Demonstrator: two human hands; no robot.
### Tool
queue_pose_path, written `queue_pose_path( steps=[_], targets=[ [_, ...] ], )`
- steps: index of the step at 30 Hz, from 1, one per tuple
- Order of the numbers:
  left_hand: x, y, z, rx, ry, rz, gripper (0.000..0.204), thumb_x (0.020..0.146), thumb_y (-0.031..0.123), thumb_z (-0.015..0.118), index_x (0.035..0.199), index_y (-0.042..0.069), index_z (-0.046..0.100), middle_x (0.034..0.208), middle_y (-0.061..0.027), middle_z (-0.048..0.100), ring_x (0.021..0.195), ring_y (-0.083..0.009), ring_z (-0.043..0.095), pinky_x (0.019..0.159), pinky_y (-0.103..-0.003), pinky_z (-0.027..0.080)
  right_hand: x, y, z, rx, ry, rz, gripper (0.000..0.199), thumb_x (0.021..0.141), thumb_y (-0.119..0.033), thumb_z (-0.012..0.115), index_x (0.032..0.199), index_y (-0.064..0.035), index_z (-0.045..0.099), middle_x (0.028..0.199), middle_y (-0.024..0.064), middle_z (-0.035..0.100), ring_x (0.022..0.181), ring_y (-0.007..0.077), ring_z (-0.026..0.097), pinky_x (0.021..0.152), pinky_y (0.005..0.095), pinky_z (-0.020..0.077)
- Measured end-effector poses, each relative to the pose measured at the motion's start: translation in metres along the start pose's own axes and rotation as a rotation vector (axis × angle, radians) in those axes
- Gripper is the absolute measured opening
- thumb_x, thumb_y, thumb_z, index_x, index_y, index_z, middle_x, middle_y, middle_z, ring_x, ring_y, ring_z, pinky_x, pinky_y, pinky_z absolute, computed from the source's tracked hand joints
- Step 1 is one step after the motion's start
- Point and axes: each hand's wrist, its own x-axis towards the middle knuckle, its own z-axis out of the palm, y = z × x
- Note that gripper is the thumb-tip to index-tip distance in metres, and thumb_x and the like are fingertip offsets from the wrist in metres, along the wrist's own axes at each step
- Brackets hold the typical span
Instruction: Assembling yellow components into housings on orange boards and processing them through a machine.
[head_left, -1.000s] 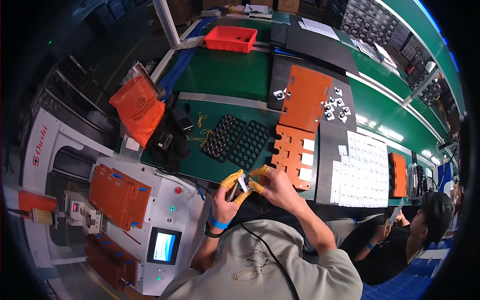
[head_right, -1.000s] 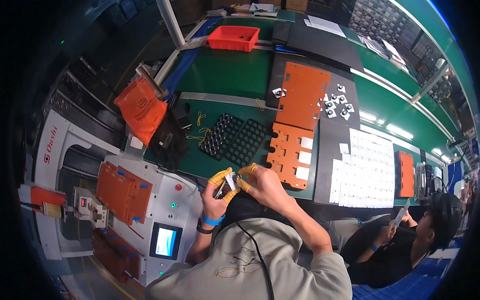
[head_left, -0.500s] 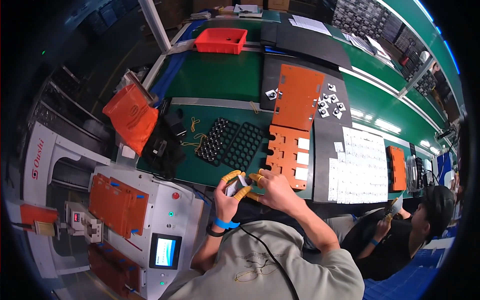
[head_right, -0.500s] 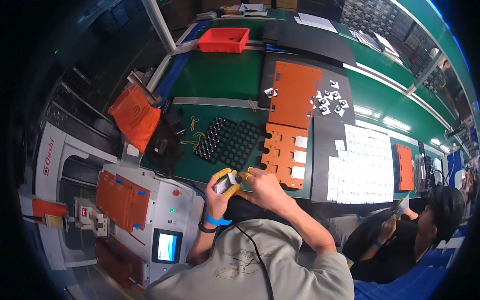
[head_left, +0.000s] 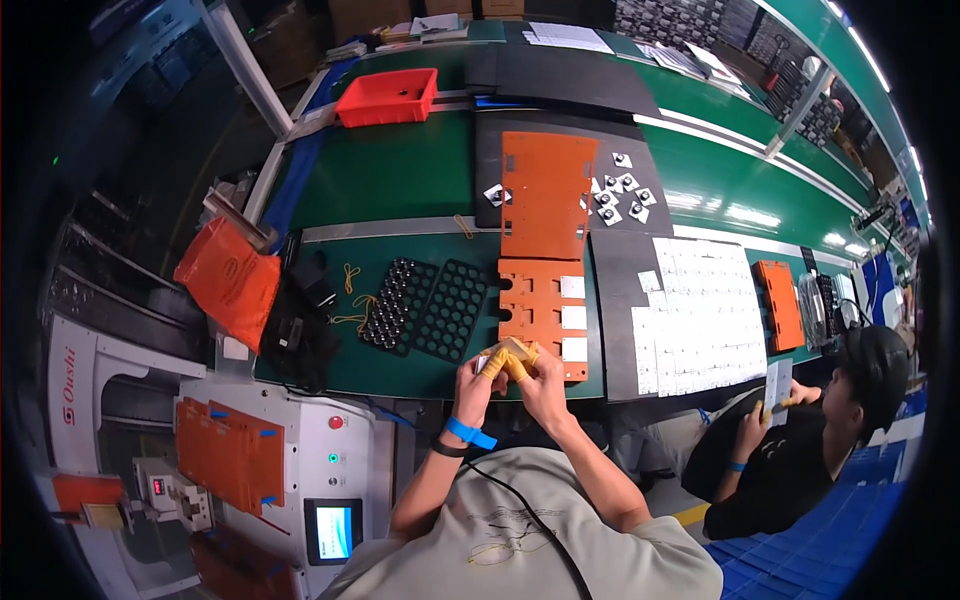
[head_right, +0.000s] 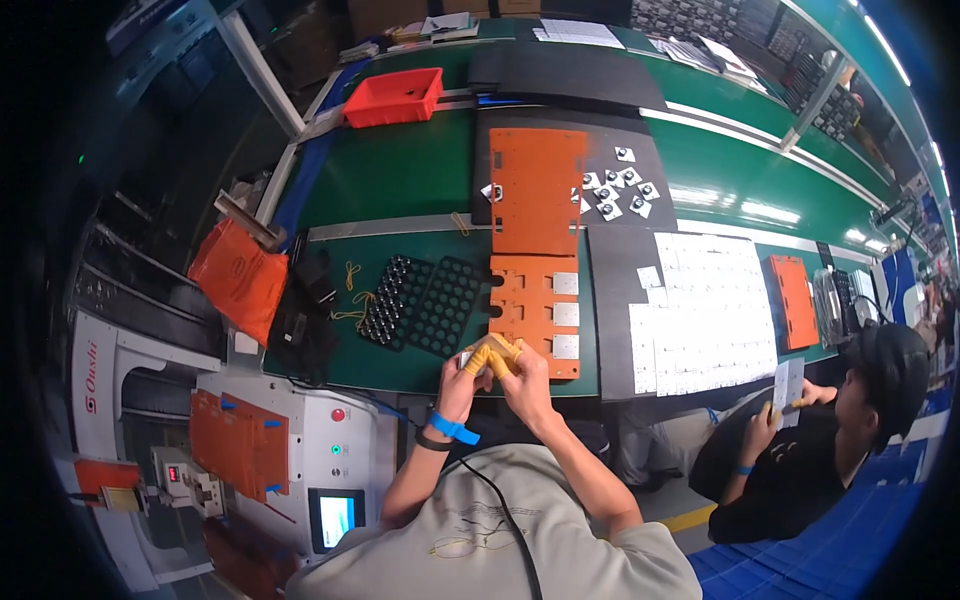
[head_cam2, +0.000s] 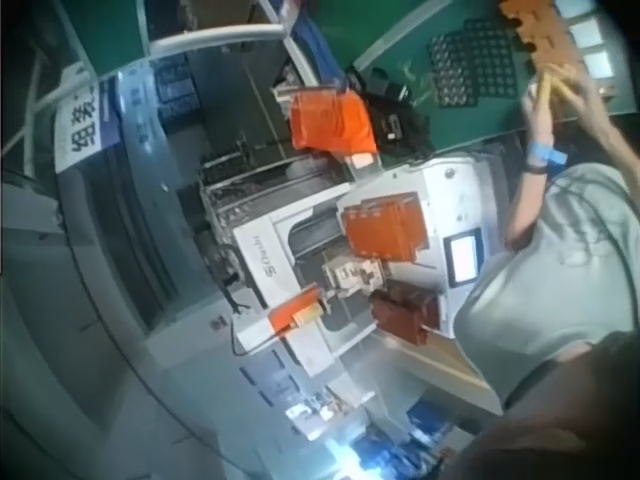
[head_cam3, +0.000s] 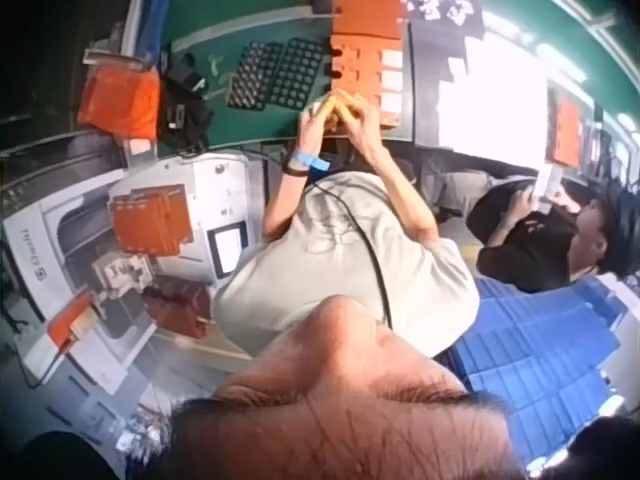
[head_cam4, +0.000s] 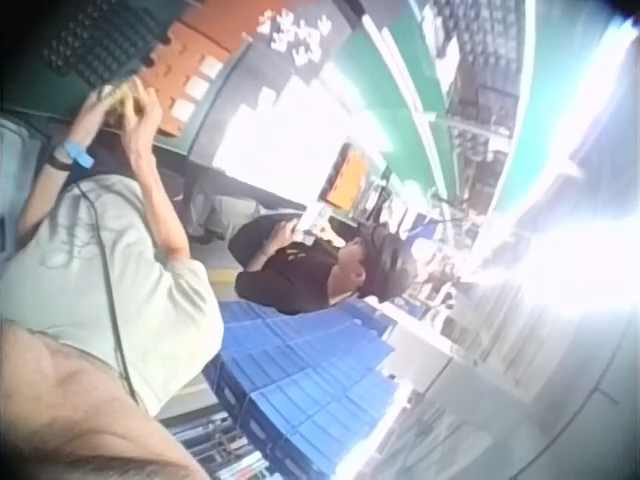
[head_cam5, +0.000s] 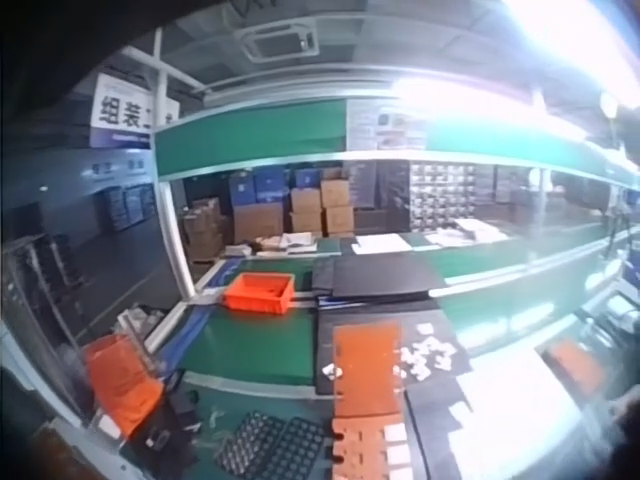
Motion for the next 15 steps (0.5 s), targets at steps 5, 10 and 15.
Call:
queue_pose_path(
  steps=[5, 10, 15],
  targets=[
    [0.029, 0.006, 0.030, 0.248, 0.190, 0.054, 0.016, 0.095, 0.015, 0.066, 0.084, 0.002, 0.068, 0.064, 0.0013, 0.061, 0.051, -0.0053, 0.052, 0.045, -0.023, 0.040, 0.007, 0.010, -0.019, 0.255, 0.061, 0.094, 0.016, 0.094, -0.008, 0.064, 0.099, 0.0072, 0.064, 0.077, 0.0017, 0.052, 0.066, 0.0108, 0.058, 0.056, 0.0259, 0.0446],
    [0.109, 0.015, -0.021, 0.848, 0.255, 0.407, 0.033, 0.090, 0.028, 0.073, 0.100, -0.003, 0.070, 0.091, -0.0189, 0.069, 0.075, -0.0319, 0.068, 0.064, -0.039, 0.051, 0.005, 0.023, -0.051, -0.152, 0.214, 0.052, 0.046, 0.092, -0.006, 0.066, 0.136, 0.0016, 0.056, 0.075, -0.0025, 0.041, 0.066, 0.0075, 0.038, 0.059, 0.0253, 0.0366],
    [0.159, 0.029, -0.012, 1.076, 0.223, 0.243, 0.031, 0.087, 0.026, 0.075, 0.095, -0.004, 0.072, 0.084, -0.0234, 0.070, 0.081, -0.0350, 0.070, 0.066, -0.039, 0.051, -0.012, 0.027, -0.086, 0.061, 0.349, 0.160, 0.041, 0.093, -0.004, 0.065, 0.133, 0.0031, 0.059, 0.075, -0.0044, 0.039, 0.065, 0.0060, 0.036, 0.057, 0.0234, 0.0348]
  ],
)
